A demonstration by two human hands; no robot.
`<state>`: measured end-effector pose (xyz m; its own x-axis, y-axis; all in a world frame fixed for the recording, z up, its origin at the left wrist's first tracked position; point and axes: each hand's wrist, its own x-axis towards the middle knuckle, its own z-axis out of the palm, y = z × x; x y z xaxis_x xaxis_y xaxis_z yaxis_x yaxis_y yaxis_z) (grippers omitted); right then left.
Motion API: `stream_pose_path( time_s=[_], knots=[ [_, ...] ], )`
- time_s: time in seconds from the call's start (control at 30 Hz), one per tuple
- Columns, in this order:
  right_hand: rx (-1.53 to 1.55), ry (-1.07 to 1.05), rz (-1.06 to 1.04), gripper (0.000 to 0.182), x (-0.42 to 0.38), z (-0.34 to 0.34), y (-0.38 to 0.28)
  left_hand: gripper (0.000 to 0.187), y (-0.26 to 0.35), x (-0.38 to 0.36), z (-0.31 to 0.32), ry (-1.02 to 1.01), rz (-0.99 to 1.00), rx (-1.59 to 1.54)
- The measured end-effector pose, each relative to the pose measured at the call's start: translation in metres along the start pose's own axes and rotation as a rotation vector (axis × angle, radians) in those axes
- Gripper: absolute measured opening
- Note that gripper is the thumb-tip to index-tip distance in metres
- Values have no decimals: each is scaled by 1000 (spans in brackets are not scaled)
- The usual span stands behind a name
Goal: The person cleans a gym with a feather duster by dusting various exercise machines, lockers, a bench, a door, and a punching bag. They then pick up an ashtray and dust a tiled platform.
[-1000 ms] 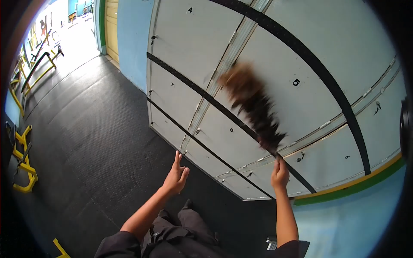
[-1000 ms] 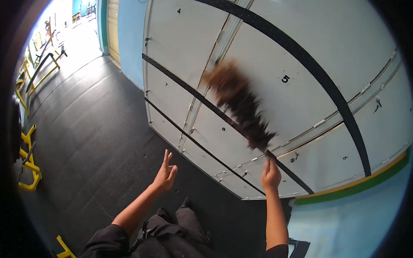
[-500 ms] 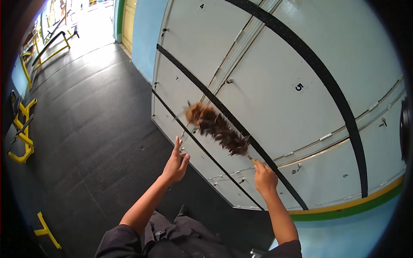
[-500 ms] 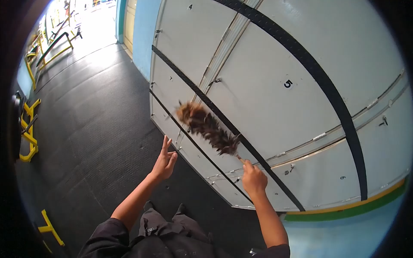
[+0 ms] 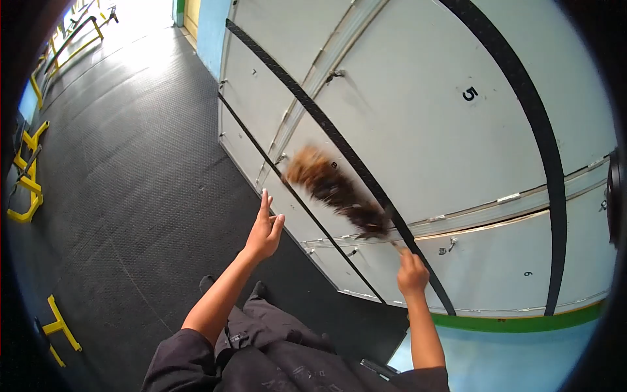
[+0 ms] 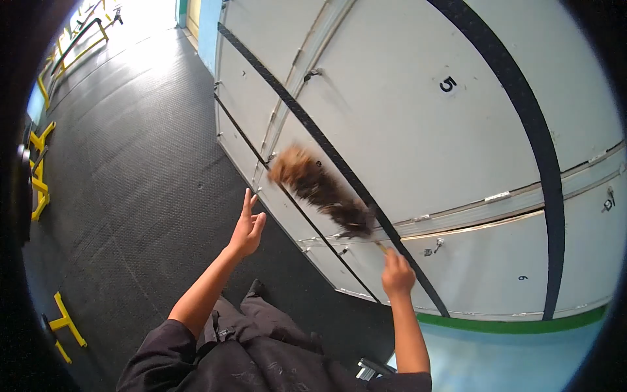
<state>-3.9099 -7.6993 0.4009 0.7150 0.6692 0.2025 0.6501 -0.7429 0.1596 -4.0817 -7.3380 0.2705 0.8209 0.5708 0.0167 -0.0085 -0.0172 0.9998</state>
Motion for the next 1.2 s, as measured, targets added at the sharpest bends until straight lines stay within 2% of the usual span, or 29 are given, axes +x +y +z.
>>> stream_pose_path(
  time_s=[0.03,0.1,0.2,0.23,0.27,0.33,0.37,0.4,0.43,0.47,0.53,0.6,0.73,0.8,0.87,0.93,1.07,1.13,1.17,1.2],
  knots=[
    [-3,0,4,24,-13,-2,17,78,5,4,11,-11,-9,-24],
    [132,411,131,23,-37,-4,47,78,13,16,34,-55,15,-12],
    [215,415,198,24,-56,-2,65,77,31,34,74,-138,39,-16],
    [96,393,98,22,-62,11,70,77,40,39,87,-166,30,-91],
    [95,389,101,22,-68,23,74,76,47,44,98,-190,17,-167],
    [63,-12,212,18,-69,43,53,74,32,53,123,-184,-11,-284],
    [31,-99,212,14,-62,50,44,73,26,53,130,-163,5,-255],
    [42,-109,190,14,-53,59,37,73,19,51,134,-137,20,-224],
    [19,-114,147,13,-44,68,30,72,17,45,131,-161,-76,-270],
    [-5,-120,104,13,-34,78,23,69,2,41,131,-123,-20,-173],
    [62,-133,68,14,-5,95,0,70,-35,31,125,-70,-94,-57],
    [292,123,45,14,19,119,-30,70,-61,22,113,15,-128,-44],
    [255,-105,9,17,66,154,-79,69,-111,3,91,109,-215,-54],
    [85,-361,23,21,78,170,-91,68,-131,-14,77,128,-260,-83],
    [79,-347,24,20,85,177,-92,69,-148,-32,67,170,-288,-119],
    [245,-108,-60,17,93,172,-94,70,-164,-49,51,166,-328,-77],
    [297,-85,-103,17,80,186,-92,67,-188,-63,20,184,-363,-9],
    [35,-355,-18,22,42,214,-65,66,-197,-69,7,198,-386,9],
    [30,-365,-21,22,21,219,-57,66,-199,-75,0,199,-397,4],
    [-55,-527,15,20,2,222,-50,65,-199,-81,-6,195,-414,17]
  ],
)
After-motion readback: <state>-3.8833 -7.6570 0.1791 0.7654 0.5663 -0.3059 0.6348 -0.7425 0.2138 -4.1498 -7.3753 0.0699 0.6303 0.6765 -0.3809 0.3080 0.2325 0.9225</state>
